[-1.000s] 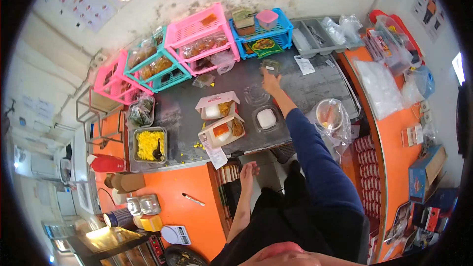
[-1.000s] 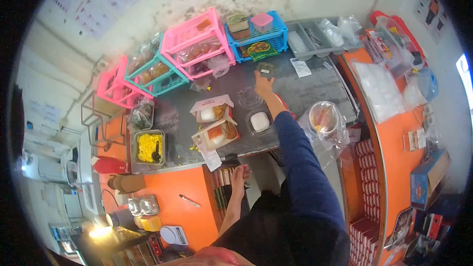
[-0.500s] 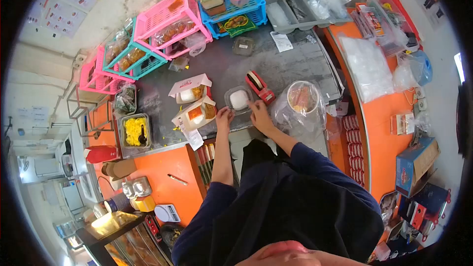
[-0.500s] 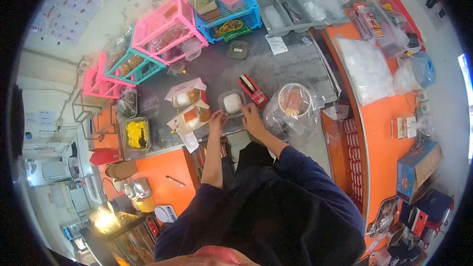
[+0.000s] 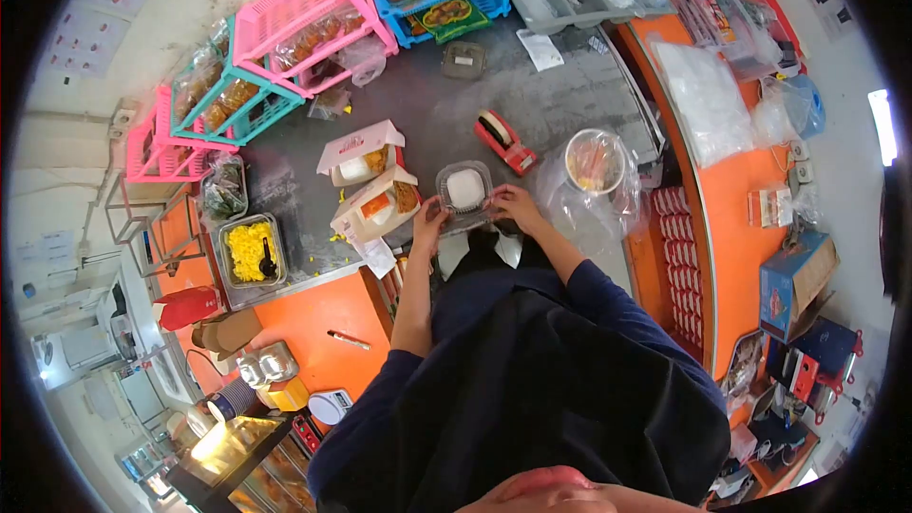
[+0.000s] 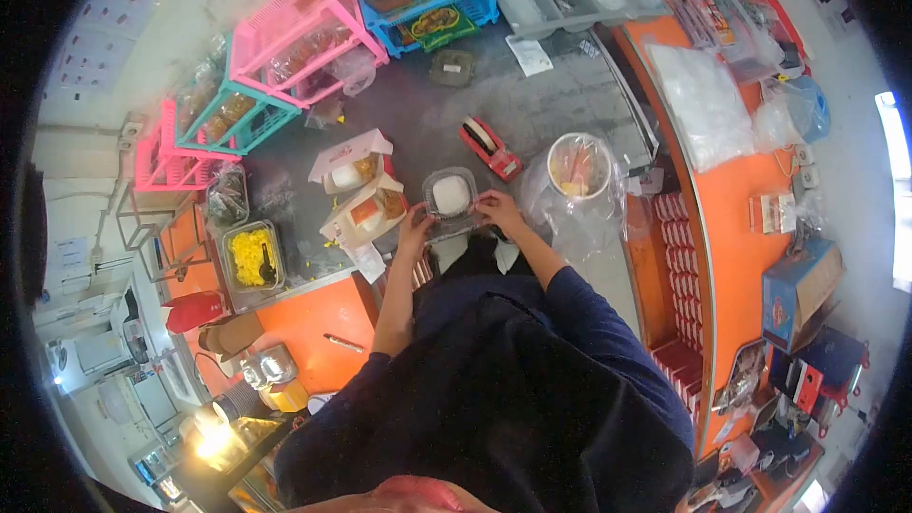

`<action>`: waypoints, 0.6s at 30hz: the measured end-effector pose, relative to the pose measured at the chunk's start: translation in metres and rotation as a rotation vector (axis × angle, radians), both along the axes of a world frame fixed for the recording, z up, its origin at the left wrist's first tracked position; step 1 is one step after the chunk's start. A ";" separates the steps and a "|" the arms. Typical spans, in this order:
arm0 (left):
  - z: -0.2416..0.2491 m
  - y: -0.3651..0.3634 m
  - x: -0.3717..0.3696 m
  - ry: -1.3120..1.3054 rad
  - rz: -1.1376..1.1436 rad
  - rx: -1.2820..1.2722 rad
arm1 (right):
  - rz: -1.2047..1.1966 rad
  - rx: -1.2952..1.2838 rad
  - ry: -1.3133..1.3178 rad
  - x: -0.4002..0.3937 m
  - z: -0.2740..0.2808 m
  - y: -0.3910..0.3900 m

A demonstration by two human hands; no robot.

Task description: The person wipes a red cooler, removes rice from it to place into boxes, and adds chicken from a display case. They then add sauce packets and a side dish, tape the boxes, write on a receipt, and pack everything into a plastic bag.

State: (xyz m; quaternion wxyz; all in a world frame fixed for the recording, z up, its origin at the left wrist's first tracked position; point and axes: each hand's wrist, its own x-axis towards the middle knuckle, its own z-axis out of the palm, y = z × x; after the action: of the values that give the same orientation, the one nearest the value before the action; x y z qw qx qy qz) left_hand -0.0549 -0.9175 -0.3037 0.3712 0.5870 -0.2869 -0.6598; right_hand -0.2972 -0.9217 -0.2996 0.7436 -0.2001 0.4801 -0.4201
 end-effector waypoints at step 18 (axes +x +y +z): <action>-0.001 -0.008 0.021 0.106 -0.315 -0.005 | 0.049 -0.136 0.185 0.018 -0.010 0.032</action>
State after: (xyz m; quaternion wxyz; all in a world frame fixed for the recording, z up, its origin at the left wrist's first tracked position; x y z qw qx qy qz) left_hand -0.0341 -0.9258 -0.3047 0.2794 0.4980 -0.3570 -0.7393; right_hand -0.2794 -0.8894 -0.3094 0.6908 -0.2995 0.5120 -0.4133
